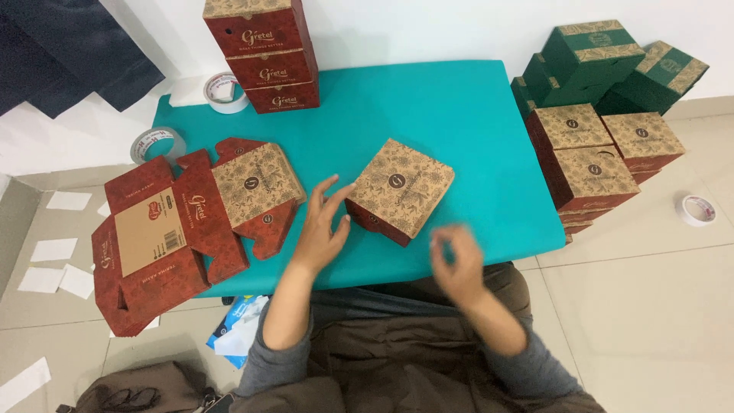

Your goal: The person assembles a small patterned cardboard box by folding and tucking its flaps, then stacks it with other finished boxes. They then pick up a flat cardboard blank and fold it into a box shape, tucking the side flaps to form the structure.

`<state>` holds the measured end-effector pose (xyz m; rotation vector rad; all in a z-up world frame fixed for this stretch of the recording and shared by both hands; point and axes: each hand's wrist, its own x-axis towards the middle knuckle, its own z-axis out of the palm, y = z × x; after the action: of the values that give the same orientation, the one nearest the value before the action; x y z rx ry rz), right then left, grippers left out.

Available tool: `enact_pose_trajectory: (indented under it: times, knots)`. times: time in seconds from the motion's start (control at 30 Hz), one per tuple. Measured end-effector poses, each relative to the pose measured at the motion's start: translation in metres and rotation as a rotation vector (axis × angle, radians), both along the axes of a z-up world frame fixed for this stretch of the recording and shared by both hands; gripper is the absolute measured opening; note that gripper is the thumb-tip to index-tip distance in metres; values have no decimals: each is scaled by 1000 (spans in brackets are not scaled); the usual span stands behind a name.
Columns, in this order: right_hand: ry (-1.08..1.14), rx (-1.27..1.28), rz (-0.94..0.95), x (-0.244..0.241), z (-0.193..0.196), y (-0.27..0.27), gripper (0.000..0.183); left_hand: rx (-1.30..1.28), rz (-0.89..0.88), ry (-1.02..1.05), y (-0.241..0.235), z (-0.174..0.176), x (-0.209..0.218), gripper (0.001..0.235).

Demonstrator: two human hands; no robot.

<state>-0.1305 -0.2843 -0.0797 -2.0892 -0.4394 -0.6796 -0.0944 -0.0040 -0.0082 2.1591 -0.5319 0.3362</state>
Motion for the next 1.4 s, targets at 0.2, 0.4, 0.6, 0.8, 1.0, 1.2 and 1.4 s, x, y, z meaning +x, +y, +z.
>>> enact_pose_trajectory:
  times: [0.2,0.4,0.6,0.8,1.0,1.2,1.4]
  knots:
    - [421,-90,126,-39,5,43,31,-97,-191,222,5,1,33,64]
    - [487,38,-6,-26,33,45,33,17,-175,212,-10,-7,25,61]
    - [385,296,-56,-24,21,46,34,51,-184,133,-19,-13,27,59]
    - [182,250,-111,-7,-3,48,36,78,-256,11,-28,-20,30,60]
    - [-174,-122,-312,5,6,41,37,57,-251,-10,-27,-24,31,60]
    - [-298,-118,-325,8,32,46,35,45,-258,-44,-28,-30,31,63]
    - [-377,-89,-306,21,7,42,33,2,-263,-48,-28,-28,30,63]
